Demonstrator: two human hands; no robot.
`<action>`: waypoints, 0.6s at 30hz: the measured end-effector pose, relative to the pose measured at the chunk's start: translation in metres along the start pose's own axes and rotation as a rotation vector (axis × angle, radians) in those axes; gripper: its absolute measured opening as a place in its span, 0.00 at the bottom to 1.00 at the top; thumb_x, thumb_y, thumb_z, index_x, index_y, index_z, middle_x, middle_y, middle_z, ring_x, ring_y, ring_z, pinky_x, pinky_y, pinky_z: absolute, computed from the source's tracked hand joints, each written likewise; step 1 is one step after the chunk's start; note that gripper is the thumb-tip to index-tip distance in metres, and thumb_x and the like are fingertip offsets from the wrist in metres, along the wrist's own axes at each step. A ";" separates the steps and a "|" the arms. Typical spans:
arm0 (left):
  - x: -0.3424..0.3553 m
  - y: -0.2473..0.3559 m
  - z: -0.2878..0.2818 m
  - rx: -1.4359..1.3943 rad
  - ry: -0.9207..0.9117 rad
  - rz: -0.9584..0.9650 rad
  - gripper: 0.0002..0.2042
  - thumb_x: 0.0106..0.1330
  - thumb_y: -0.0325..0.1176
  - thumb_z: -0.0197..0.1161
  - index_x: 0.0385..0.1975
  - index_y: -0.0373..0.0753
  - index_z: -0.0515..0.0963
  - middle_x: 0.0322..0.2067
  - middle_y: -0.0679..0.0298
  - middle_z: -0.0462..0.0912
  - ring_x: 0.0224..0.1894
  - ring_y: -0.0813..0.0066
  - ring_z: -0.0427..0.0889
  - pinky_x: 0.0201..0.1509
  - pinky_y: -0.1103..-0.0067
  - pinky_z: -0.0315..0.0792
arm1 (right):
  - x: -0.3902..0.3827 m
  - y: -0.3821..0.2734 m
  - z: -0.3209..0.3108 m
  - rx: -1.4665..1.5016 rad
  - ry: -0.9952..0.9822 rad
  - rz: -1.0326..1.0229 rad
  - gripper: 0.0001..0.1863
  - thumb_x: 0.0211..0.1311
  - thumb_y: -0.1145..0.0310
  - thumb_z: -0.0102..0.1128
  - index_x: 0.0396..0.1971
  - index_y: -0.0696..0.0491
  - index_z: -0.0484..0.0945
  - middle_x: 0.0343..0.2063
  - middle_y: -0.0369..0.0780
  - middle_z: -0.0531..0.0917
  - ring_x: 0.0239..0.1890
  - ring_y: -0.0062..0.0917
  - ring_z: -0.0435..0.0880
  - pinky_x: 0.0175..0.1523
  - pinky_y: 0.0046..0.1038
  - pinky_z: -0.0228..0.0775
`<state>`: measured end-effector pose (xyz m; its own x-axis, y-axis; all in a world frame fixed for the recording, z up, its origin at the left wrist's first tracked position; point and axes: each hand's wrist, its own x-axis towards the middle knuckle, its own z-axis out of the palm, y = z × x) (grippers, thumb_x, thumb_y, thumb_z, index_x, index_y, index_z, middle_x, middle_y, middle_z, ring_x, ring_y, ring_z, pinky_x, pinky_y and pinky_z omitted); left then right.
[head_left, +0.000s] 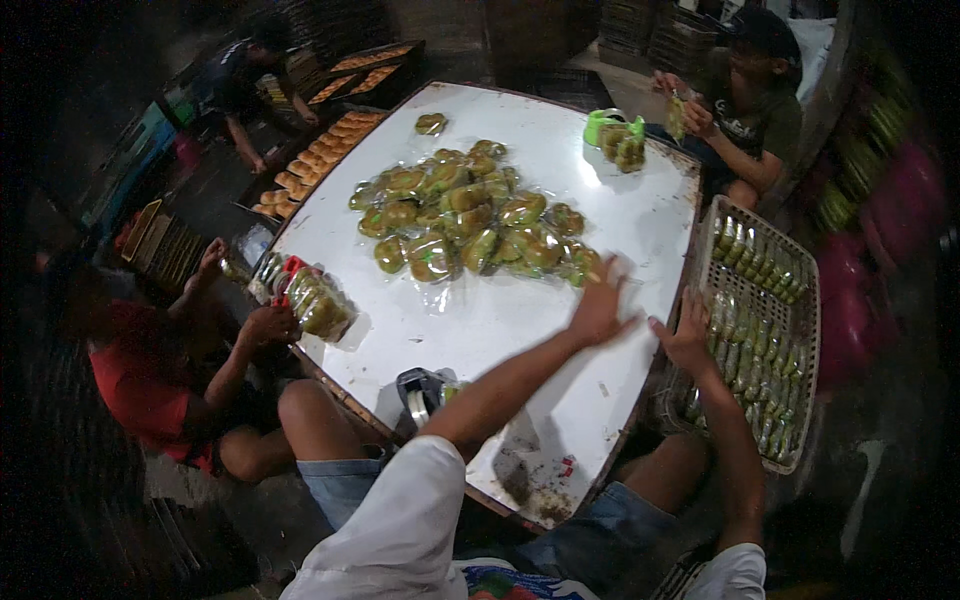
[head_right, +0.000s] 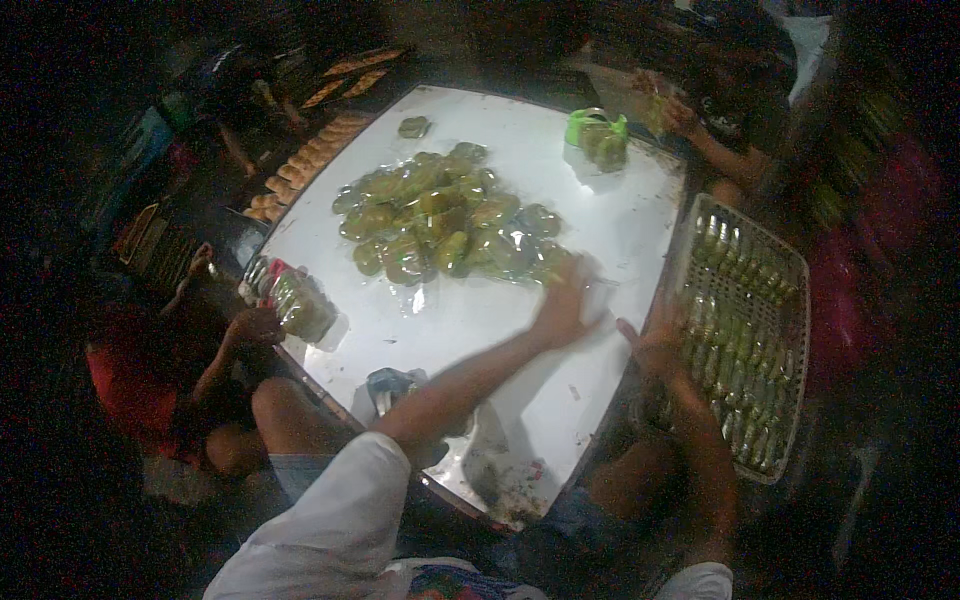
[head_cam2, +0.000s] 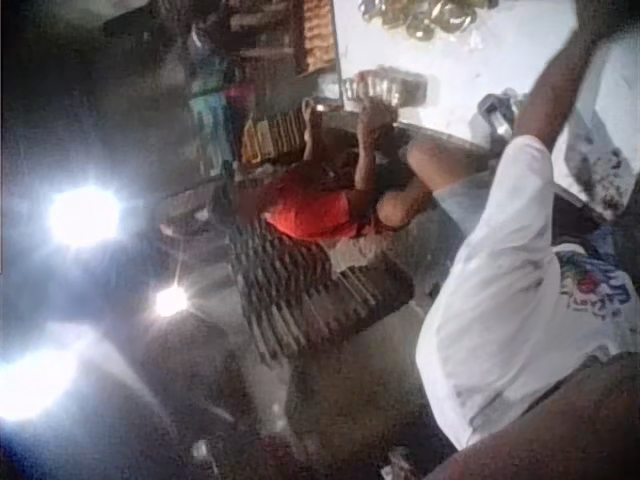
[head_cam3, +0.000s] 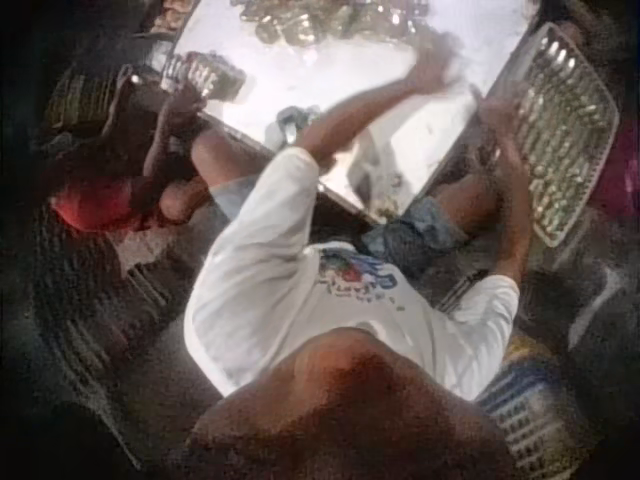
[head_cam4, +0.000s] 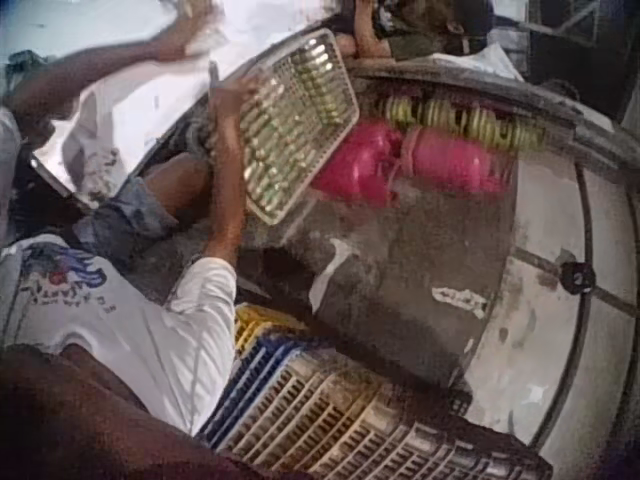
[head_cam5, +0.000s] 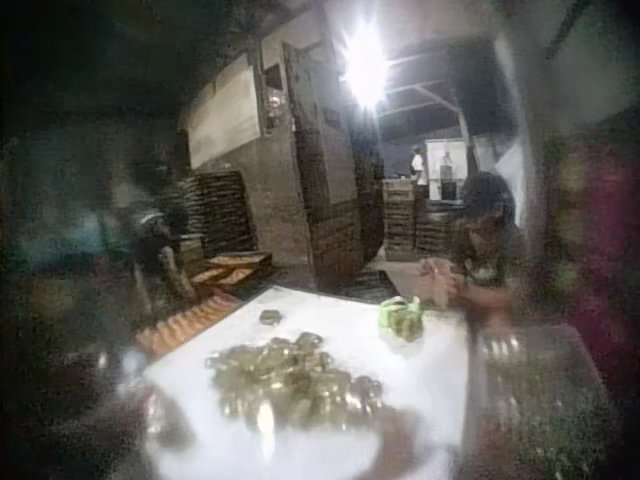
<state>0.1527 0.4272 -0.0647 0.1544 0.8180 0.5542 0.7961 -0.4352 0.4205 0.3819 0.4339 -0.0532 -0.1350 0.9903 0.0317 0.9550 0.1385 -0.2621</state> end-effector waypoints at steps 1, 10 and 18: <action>0.020 -0.042 -0.027 -0.157 -0.214 -0.218 0.40 0.57 0.47 0.72 0.65 0.29 0.63 0.67 0.35 0.58 0.72 0.38 0.56 0.71 0.54 0.57 | -0.007 -0.014 0.008 -0.080 -0.008 0.005 0.55 0.59 0.29 0.56 0.74 0.56 0.52 0.75 0.56 0.45 0.75 0.56 0.48 0.74 0.59 0.43; 0.065 -0.356 -0.221 0.109 -0.077 -1.055 0.61 0.53 0.80 0.53 0.70 0.24 0.55 0.68 0.31 0.58 0.69 0.40 0.64 0.68 0.53 0.63 | -0.003 -0.048 0.001 -0.176 -0.105 0.116 0.60 0.50 0.28 0.65 0.73 0.55 0.54 0.74 0.53 0.50 0.74 0.56 0.51 0.75 0.57 0.43; 0.061 -0.488 -0.164 -0.035 -0.141 -0.928 0.72 0.39 0.87 0.54 0.75 0.31 0.45 0.73 0.36 0.46 0.77 0.41 0.46 0.77 0.55 0.48 | -0.002 -0.043 -0.001 -0.112 -0.014 -0.008 0.55 0.49 0.31 0.67 0.67 0.58 0.63 0.66 0.55 0.62 0.69 0.55 0.60 0.75 0.56 0.41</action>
<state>-0.3217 0.6280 -0.1180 -0.4619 0.8807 -0.1051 0.6185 0.4048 0.6735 0.3420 0.4260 -0.0406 -0.1451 0.9892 0.0200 0.9774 0.1465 -0.1527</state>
